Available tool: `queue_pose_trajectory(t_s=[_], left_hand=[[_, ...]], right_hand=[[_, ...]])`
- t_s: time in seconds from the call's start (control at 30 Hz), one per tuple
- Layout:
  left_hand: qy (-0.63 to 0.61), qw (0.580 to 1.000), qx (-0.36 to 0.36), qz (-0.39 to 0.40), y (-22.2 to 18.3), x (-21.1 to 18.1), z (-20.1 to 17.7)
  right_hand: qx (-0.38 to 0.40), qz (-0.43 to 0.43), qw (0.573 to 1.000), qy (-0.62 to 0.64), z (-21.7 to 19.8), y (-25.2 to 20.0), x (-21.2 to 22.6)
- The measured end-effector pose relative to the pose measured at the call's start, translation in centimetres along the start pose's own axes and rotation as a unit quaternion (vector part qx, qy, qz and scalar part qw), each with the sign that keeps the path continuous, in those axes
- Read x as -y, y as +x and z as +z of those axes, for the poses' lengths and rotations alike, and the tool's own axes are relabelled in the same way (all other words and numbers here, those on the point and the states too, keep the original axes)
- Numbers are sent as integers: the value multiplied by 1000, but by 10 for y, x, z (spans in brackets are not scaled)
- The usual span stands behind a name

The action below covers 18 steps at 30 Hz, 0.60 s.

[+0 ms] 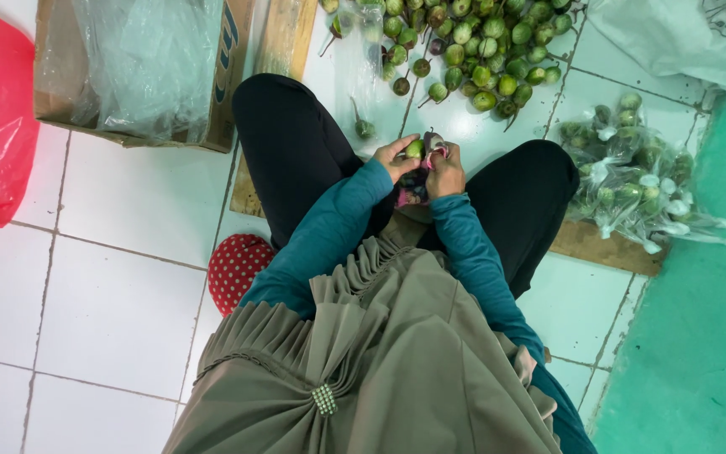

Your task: Bagging small green fruits into plastic bags while sitting on the floor

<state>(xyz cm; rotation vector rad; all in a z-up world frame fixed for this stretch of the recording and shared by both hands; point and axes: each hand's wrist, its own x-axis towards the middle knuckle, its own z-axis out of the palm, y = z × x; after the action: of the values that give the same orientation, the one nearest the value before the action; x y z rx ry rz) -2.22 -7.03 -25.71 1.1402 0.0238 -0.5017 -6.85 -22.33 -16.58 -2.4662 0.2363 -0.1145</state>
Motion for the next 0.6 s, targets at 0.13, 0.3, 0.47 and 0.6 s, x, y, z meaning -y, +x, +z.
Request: queue_pose_trajectory(t_s=[0.13,0.3,0.47,0.6], left_hand=[[99,994,-40,-8,2,-10,3],[173,981,-80,-21,-11,-45,16],[252,963,-81,54,-7,-33,19],[325,939,-67,88,-17,-37,21]], right_hand=[[44,74,995,41,-32,-5,56],[26,-28,999,-11,10,-3,-9],[-21,-131,991,13,5,-15,0],[-6,-126,992,0,1,-12,3]])
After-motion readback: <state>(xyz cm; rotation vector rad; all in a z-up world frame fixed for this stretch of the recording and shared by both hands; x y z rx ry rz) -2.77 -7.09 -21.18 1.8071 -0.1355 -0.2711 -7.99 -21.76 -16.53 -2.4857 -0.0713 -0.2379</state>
